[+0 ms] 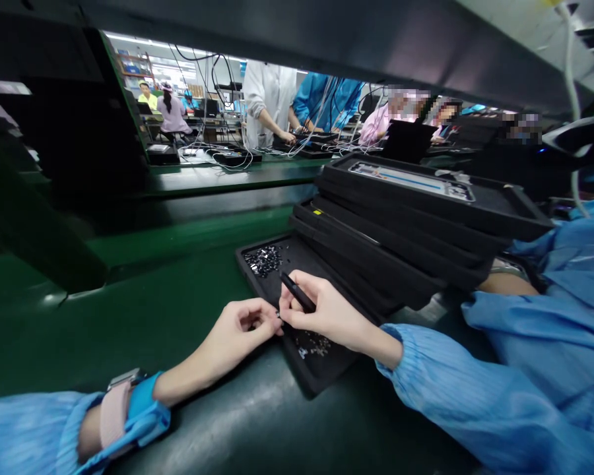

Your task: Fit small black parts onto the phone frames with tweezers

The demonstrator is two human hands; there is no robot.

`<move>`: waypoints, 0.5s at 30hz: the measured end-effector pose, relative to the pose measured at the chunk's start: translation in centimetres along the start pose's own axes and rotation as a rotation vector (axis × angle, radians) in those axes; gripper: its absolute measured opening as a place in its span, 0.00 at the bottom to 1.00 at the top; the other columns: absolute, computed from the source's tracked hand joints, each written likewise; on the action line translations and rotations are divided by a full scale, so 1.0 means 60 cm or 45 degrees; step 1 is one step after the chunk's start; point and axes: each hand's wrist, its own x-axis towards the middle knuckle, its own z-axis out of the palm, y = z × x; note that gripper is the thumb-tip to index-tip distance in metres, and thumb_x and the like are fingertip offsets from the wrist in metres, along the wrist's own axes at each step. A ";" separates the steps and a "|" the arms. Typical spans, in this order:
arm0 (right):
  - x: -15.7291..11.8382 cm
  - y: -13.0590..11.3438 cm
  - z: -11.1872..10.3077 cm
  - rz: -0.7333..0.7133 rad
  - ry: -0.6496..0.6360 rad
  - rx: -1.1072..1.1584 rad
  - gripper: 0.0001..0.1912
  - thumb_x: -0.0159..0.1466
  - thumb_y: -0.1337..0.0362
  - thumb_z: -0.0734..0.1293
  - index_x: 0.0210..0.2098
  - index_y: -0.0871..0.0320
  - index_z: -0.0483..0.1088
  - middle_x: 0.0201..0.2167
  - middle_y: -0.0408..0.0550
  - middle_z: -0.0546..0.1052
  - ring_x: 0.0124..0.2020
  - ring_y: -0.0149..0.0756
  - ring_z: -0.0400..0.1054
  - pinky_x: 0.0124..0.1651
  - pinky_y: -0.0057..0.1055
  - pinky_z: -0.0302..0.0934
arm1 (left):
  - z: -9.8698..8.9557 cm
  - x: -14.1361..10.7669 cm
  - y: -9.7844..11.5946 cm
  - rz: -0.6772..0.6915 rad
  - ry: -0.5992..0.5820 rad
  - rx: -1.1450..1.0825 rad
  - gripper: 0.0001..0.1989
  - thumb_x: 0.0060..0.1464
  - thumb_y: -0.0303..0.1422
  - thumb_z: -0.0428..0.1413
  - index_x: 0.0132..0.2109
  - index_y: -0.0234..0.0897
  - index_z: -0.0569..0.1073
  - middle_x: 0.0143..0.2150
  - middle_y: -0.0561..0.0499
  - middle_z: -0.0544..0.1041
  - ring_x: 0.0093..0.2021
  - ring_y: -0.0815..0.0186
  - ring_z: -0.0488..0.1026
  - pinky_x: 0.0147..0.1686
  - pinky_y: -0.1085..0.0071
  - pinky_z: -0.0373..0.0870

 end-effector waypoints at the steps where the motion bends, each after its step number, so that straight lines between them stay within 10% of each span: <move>1: 0.000 -0.001 0.000 0.003 0.004 0.007 0.10 0.51 0.73 0.66 0.30 0.60 0.60 0.27 0.39 0.68 0.26 0.24 0.62 0.31 0.23 0.57 | 0.000 0.000 -0.001 0.008 -0.003 0.011 0.09 0.52 0.35 0.55 0.31 0.32 0.70 0.28 0.52 0.73 0.31 0.68 0.67 0.35 0.73 0.62; 15: 0.002 -0.008 -0.006 0.030 0.026 -0.056 0.09 0.50 0.71 0.66 0.29 0.60 0.61 0.24 0.38 0.69 0.23 0.24 0.61 0.30 0.23 0.57 | 0.001 -0.002 0.005 -0.006 0.016 0.025 0.12 0.50 0.39 0.56 0.29 0.33 0.70 0.27 0.51 0.73 0.31 0.67 0.68 0.35 0.72 0.63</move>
